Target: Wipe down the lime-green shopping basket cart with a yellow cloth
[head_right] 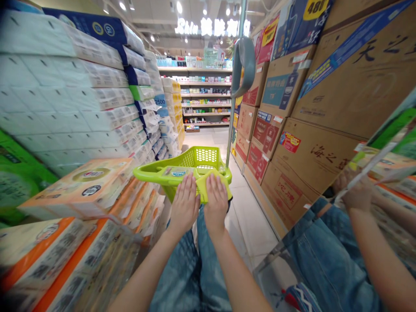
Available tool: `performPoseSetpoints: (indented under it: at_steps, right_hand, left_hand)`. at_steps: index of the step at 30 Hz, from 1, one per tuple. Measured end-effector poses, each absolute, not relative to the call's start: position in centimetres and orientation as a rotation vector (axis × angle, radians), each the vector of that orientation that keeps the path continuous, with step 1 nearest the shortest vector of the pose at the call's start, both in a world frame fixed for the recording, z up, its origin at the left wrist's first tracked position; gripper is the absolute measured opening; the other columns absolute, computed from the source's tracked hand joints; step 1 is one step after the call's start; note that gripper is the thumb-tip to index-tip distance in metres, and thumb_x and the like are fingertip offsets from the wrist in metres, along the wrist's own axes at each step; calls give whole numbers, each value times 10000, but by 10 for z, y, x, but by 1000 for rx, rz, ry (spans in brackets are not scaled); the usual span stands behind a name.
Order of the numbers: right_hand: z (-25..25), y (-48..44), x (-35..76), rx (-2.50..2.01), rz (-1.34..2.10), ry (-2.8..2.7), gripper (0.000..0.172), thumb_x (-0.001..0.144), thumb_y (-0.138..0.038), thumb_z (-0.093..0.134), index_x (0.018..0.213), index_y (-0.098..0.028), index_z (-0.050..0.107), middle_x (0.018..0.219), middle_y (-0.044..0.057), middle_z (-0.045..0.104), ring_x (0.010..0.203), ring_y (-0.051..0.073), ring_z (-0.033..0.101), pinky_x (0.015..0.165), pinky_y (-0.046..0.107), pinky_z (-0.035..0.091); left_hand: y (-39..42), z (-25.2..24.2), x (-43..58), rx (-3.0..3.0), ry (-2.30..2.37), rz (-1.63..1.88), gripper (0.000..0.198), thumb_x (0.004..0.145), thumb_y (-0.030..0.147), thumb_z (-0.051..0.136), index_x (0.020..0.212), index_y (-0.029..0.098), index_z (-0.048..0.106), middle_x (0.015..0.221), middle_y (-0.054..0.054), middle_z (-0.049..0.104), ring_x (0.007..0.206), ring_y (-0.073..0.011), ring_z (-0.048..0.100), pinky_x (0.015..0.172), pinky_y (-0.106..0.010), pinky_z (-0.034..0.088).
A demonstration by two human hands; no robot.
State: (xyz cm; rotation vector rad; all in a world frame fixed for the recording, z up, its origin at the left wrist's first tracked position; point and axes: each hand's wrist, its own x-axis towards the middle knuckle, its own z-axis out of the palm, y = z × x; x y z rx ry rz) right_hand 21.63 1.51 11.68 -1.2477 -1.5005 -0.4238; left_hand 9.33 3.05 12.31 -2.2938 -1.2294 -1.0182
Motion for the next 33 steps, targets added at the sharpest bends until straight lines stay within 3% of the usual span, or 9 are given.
performPoseSetpoints:
  at_steps: [4,13,17,22,30,33]
  right_hand:
    - [112,9,212,-1177,-460,-1641,768,819,37,324,1536,-239,330,1472,58,533,1451,170,367,1193,444,353]
    - [115,25,269,-1286,-212,-1188,841,706,27,347,1506,-228,395,1517,41,477,1419,189,425,1197,457,342]
    - [117,16,236,-1238,-381,-1486,808,776,43,327,1535,-233,331,1531,39,458,1484,173,296,1230,463,278]
    - [112,10,222,-1143,-451,-1629,712,870,19,338,1529,-251,343,1463,42,544,1463,154,340,1216,435,319]
    - [112,25,276,-1236,-183,-1177,836,702,29,346,1482,-258,435,1507,11,491,1418,183,426,1210,469,325]
    - [112,22,262,-1227,-217,-1232,858,707,36,335,1510,-264,385,1546,11,436,1452,189,369,1224,483,291]
  left_hand:
    - [31,125,90,-2316,-1222,-1010,662,971,188,355,1575,106,95,1606,-157,301,1521,-252,183,1195,-467,298]
    - [30,125,95,-2334,-1253,-1004,655,994,226,326,1578,103,55,1629,-151,235,1527,-247,151,1211,-464,260]
    - [30,123,95,-2347,-1262,-1030,646,992,229,331,1574,95,86,1631,-165,221,1531,-249,133,1215,-476,244]
    - [30,124,92,-2366,-1243,-1020,629,987,209,331,1569,90,126,1629,-167,229,1531,-245,130,1214,-468,239]
    - [32,123,95,-2346,-1252,-1034,663,999,242,335,1580,113,41,1630,-162,226,1528,-256,148,1215,-477,234]
    - [32,123,96,-2350,-1254,-1060,664,1001,244,334,1580,117,36,1631,-162,224,1527,-262,152,1212,-486,241]
